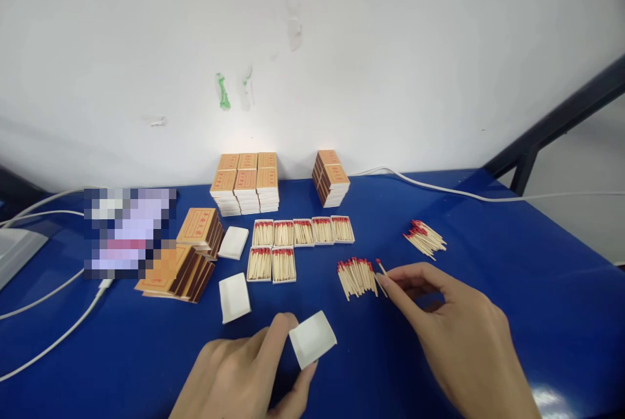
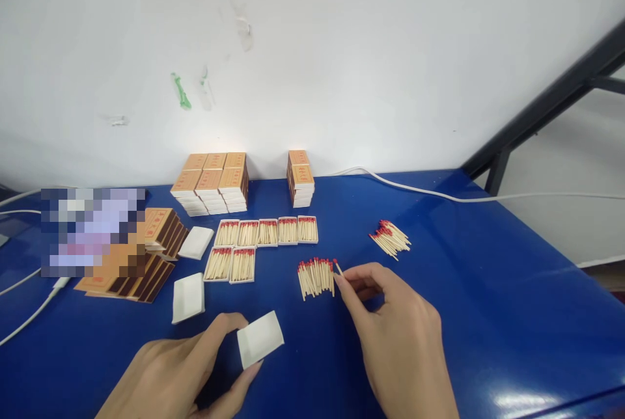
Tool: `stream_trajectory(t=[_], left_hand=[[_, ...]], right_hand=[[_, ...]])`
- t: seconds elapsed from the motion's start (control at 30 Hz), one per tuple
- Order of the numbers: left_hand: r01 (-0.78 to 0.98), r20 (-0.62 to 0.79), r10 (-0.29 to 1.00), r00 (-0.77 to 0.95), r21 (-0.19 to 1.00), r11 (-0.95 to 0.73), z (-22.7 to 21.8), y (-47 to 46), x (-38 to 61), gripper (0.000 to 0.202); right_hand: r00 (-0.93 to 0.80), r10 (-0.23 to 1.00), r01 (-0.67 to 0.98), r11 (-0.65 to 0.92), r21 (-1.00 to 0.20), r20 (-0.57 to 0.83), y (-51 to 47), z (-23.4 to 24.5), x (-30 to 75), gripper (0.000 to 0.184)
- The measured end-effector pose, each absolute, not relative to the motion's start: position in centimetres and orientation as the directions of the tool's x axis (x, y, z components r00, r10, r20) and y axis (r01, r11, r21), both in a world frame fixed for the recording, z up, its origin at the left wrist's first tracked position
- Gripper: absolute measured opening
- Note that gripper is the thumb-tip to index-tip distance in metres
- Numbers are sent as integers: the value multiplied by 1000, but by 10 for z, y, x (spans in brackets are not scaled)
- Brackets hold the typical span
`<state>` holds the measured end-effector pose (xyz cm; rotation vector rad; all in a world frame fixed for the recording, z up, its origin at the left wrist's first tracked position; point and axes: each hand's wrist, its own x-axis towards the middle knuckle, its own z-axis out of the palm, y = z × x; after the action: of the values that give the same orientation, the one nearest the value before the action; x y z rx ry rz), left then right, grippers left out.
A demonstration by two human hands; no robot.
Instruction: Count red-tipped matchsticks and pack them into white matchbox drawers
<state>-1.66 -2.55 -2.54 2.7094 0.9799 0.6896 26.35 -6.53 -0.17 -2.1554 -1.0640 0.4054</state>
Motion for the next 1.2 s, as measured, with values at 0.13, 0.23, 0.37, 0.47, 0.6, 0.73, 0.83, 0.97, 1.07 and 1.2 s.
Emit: stream_trajectory(t=[0.13, 0.23, 0.37, 0.47, 0.6, 0.73, 0.83, 0.97, 1.07, 1.2], left_hand=[[542, 385, 631, 674, 322, -776, -25, -26, -15, 9], [548, 364, 636, 681, 322, -772, -26, -27, -16, 13], [557, 343, 645, 683, 326, -764, -29, -26, -18, 18], [552, 368, 643, 671, 331, -765, -28, -25, -17, 12], [551, 378, 642, 668, 329, -767, -27, -26, -16, 10], [556, 337, 643, 688, 324, -765, -29, -27, -18, 14], [556, 346, 637, 689, 311, -770, -29, -27, -17, 12], [552, 382, 632, 674, 308, -775, -27, -26, -15, 5], [549, 384, 630, 675, 309, -777, -26, -26, -14, 5], [557, 390, 631, 671, 296, -776, -27, -27, -14, 6]], right_hand=[[596, 801, 599, -397, -696, 56, -64, -5, 261, 36], [588, 800, 634, -366, -682, 117, -63, -7, 259, 37], [557, 812, 698, -342, -629, 177, -65, -8, 256, 45], [542, 813, 745, -345, -572, 215, -66, -10, 254, 54], [560, 798, 770, -401, -496, 224, -66, -14, 248, 68], [539, 809, 817, -433, -382, 235, -64, -17, 233, 73], [475, 836, 863, -381, -331, 275, -60, -21, 223, 65], [367, 880, 895, -247, -371, 301, -56, -26, 219, 41], [290, 921, 880, -151, -450, 260, -55, -26, 224, 31], [185, 971, 846, -77, -528, 155, -49, -17, 238, 26]])
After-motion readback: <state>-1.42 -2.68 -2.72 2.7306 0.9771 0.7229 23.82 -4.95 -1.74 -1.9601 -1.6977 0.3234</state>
